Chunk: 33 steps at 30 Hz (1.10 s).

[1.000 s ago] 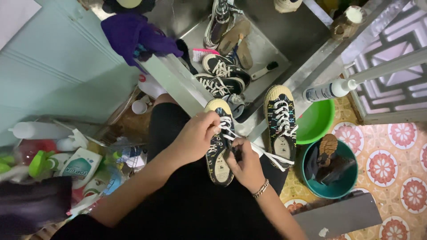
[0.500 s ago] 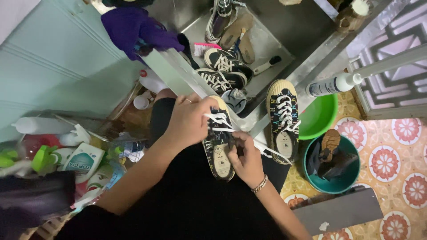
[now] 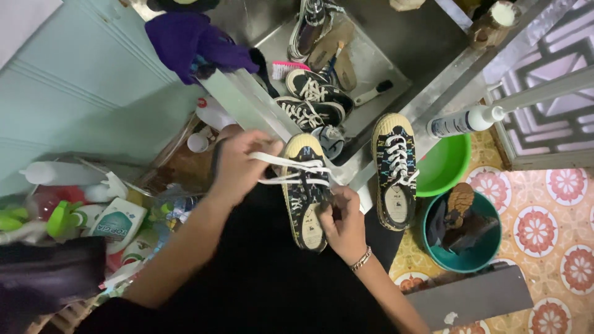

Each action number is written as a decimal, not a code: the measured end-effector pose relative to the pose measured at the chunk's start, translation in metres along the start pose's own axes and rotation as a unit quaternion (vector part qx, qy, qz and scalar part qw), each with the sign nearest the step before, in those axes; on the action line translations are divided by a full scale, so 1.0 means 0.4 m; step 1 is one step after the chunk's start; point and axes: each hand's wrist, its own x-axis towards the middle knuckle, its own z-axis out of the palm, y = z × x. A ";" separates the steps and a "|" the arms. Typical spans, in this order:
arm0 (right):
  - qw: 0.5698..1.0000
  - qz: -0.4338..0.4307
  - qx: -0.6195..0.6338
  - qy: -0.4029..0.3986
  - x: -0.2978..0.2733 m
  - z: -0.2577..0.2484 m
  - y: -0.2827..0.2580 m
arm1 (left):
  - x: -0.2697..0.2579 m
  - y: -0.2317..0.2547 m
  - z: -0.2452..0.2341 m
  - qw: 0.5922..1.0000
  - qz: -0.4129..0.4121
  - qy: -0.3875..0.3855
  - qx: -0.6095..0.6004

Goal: Wash and relace several pairs of sneakers at a utility sink.

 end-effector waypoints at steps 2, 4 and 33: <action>1.000 0.003 -0.012 0.004 0.005 -0.002 -0.012 | 0.004 -0.041 -0.080 0.980 0.107 0.004 0.166; 1.000 0.001 -0.023 0.008 0.011 -0.002 -0.015 | 0.014 -0.058 -0.154 0.921 0.213 0.010 0.326; 0.979 -0.094 -0.177 0.032 0.216 -0.005 -0.217 | -0.069 0.002 0.036 0.959 0.211 -0.105 0.155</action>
